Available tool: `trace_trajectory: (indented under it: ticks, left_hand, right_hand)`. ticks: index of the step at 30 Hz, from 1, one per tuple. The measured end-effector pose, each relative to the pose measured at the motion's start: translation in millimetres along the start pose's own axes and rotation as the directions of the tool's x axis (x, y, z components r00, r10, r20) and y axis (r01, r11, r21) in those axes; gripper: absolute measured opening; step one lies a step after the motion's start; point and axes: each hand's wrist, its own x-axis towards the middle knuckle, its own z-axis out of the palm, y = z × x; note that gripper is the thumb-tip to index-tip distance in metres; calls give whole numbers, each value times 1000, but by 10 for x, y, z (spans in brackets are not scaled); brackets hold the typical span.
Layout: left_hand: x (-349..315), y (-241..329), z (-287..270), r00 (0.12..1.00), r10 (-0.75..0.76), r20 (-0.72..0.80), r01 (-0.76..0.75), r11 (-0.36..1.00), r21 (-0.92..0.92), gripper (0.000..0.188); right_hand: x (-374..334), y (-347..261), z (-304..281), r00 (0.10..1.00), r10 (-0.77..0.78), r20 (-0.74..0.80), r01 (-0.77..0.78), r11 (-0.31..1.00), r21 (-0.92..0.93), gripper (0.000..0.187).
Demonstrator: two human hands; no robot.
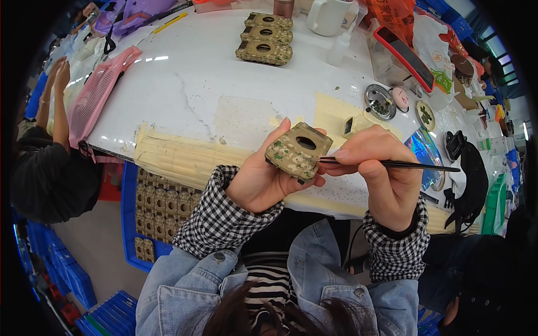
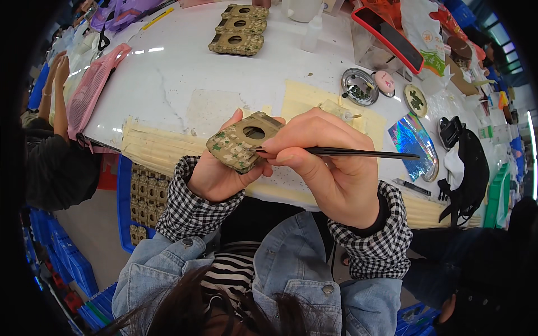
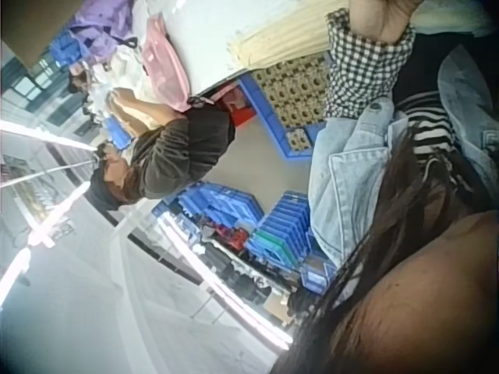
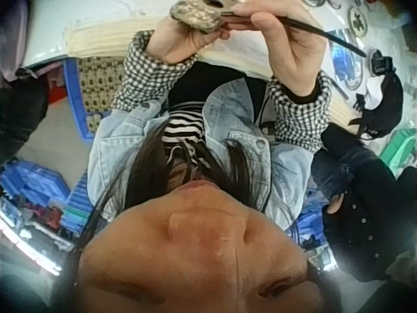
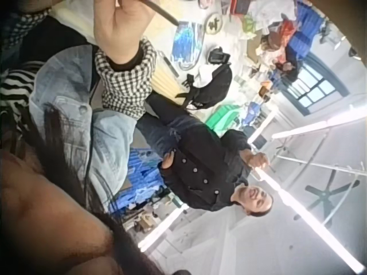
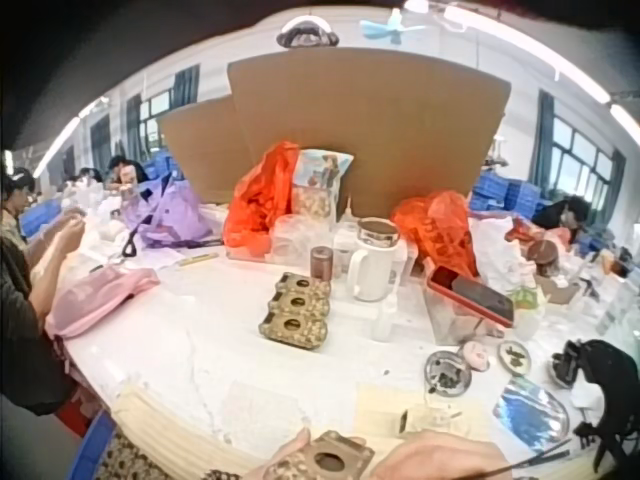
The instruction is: Applying paint and fine details to a model tank using a brush and tweezers at a workbench.
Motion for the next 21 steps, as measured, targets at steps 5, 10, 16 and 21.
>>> trace_trajectory:
  ticks: [5,10,16,21]
  left_hand:
    - [9,-2,10,1000,12,-22,-12,1000,18,60]
    - [6,4,17,1000,1,-10,-1,1000,15,60]
    - [-1,4,8,1000,6,-4,-6,1000,21,60]
    - [9,4,16,1000,5,-10,-5,1000,17,60]
  right_hand:
    - [10,17,2,1000,-24,-10,24,1000,14,15]
    - [-13,-16,27,997,62,-36,-60,996,59,15]
    - [15,2,22,1000,14,-21,-13,1000,28,15]
    - [13,-1,24,1000,11,-24,-11,1000,6,14]
